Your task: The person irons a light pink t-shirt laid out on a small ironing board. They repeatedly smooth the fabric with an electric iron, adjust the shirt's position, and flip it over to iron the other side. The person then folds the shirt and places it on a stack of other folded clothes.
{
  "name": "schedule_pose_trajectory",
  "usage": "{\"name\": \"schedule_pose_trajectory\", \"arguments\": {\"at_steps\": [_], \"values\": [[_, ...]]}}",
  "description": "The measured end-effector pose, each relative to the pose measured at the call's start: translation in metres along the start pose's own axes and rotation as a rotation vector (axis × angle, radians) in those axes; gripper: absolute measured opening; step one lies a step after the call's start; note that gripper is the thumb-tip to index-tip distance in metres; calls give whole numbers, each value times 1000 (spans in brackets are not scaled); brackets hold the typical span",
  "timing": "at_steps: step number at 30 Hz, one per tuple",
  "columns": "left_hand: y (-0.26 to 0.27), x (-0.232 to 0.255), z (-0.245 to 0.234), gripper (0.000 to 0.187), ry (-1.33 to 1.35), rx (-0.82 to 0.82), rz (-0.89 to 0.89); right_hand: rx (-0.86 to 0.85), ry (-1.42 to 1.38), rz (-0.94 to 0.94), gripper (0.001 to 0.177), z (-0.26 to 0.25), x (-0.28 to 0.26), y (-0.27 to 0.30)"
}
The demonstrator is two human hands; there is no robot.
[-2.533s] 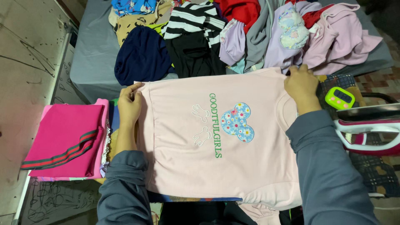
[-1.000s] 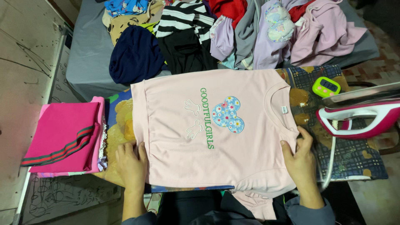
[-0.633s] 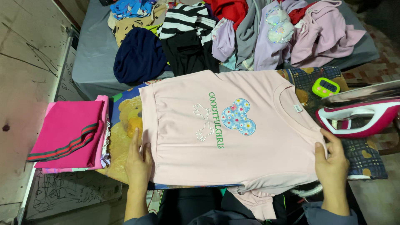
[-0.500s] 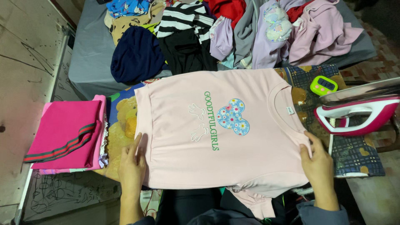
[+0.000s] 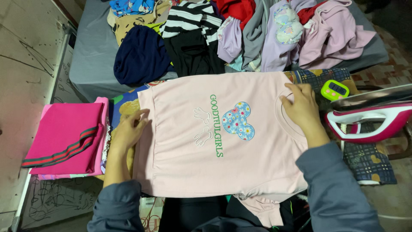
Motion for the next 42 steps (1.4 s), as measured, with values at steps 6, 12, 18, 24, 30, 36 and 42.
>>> {"name": "schedule_pose_trajectory", "arguments": {"at_steps": [6,12,18,24,30,36,42], "values": [[-63,-3,-2,69,-16,314,-146,298,313,64,30,42,23,-33],[-76,19,-5,29,-181,406,-50,314,35,-26,28,49,39,-25],[-42,33,-11,40,48,496,-265,320,127,14,23,50,38,-27],[-50,62,-12,29,-208,555,57,352,281,-42,25,31,13,-22],[-44,71,62,61,-315,513,357,18,231,-296,59,71,-14,-23],[-65,28,59,84,-102,320,216,-103,138,-137,79,91,15,-33],[-66,25,60,79,-175,342,127,-94,93,-201,73,39,-26,-27]]}}
Point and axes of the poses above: each hand's wrist, its own y-axis away from the middle knuckle, its own z-axis out of the palm, x = y × z, the point moved 7 cm from there along -y, towards the middle knuckle, and after that the axes turned 2 degrees about z, right-handed, at the moved point
